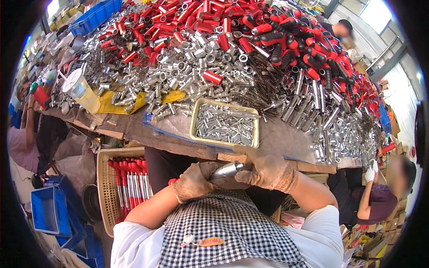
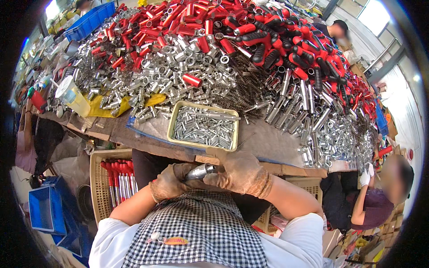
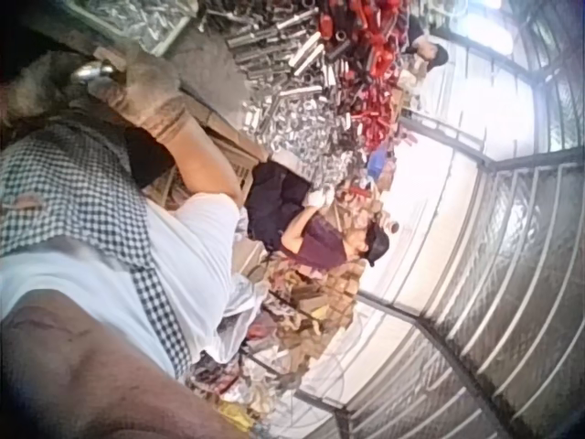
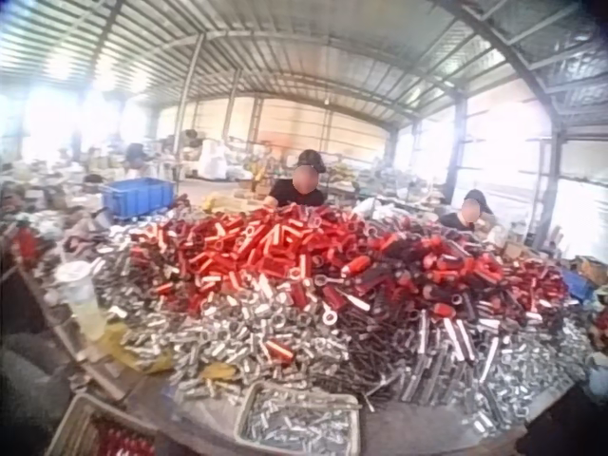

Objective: Assembling mechanical components and red-handled tools on a workbench in a workshop.

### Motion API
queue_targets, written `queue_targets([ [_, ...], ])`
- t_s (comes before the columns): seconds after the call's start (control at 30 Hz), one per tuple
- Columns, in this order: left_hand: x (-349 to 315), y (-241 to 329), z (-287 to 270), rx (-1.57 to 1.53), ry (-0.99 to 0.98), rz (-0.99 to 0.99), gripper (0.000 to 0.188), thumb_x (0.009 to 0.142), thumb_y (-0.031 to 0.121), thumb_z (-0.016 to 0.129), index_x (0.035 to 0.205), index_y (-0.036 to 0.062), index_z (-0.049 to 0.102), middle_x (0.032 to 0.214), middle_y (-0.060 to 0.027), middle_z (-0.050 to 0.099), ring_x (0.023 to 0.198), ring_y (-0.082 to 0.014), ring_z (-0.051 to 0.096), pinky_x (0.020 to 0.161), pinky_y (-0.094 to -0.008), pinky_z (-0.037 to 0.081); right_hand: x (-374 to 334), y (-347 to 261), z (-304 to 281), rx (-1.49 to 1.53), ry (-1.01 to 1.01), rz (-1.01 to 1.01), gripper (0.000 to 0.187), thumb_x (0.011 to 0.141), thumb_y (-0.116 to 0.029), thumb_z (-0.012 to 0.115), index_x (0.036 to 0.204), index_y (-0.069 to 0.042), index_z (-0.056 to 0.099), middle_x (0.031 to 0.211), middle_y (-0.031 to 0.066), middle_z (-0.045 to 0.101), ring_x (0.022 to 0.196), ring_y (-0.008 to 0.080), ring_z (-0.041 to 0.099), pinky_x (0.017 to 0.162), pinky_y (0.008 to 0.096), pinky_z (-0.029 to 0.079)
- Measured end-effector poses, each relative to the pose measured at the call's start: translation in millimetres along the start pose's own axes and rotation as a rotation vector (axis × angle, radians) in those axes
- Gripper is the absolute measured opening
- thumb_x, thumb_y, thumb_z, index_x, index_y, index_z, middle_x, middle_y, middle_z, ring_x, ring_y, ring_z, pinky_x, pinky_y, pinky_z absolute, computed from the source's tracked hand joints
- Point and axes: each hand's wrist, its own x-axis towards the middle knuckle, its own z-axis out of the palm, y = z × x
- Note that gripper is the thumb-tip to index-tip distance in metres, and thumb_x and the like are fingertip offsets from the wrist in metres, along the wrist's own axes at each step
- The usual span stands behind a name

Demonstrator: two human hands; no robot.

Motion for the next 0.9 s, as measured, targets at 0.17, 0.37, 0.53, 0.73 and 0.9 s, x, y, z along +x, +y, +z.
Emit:
queue_targets([
  [0.17,0.8,10.7,0.4,0.061,0.051,0.061,0.04,0.077,0.016,0.075,0.113,0.0028,0.063,0.098,-0.0124,0.07,0.089,-0.0218,0.068,0.079,-0.0326,0.054,5.4,5.1,19.2,-0.02,0.117,-0.231,0.042,0.087,-0.037,0.063,0.121,-0.014,0.058,0.091,0.0155,0.067,0.082,0.0334,0.066,0.071,0.0415,0.054],
  [0.37,-3.8,13.7,-0.9,0.109,0.029,0.048,0.035,0.081,0.019,0.076,0.108,0.0016,0.065,0.092,-0.0118,0.071,0.082,-0.0213,0.069,0.074,-0.0325,0.054,10.4,9.9,13.6,-0.081,0.025,-0.495,0.039,0.079,-0.021,0.068,0.117,-0.015,0.059,0.099,0.0104,0.065,0.085,0.0354,0.066,0.074,0.0418,0.054],
  [0.53,1.0,15.4,0.1,0.178,0.088,0.116,0.035,0.079,0.02,0.077,0.108,0.0019,0.065,0.088,-0.0135,0.07,0.079,-0.0254,0.069,0.072,-0.0331,0.055,5.5,7.9,13.0,-0.123,0.098,-0.343,0.034,0.082,-0.027,0.067,0.111,-0.01,0.06,0.096,0.0126,0.066,0.084,0.0349,0.066,0.071,0.0431,0.053],
  [0.73,2.1,15.8,1.0,0.203,0.014,-0.049,0.045,0.069,0.014,0.073,0.111,0.0049,0.062,0.099,-0.0175,0.068,0.093,-0.0343,0.066,0.08,-0.0392,0.054,9.0,-7.7,3.0,-0.301,-0.116,0.048,0.044,0.084,-0.046,0.066,0.1,-0.005,0.067,0.091,0.017,0.068,0.083,0.035,0.066,0.072,0.043,0.053],
  [0.9,0.7,19.1,-1.4,0.172,0.094,0.084,0.032,0.081,0.018,0.075,0.107,0.0008,0.064,0.091,-0.0148,0.07,0.081,-0.0248,0.07,0.073,-0.032,0.055,1.1,-13.9,-9.6,-0.102,0.174,-0.234,0.057,0.083,-0.058,0.063,0.107,-0.006,0.067,0.087,0.0163,0.069,0.083,0.0364,0.067,0.073,0.0411,0.054],
])
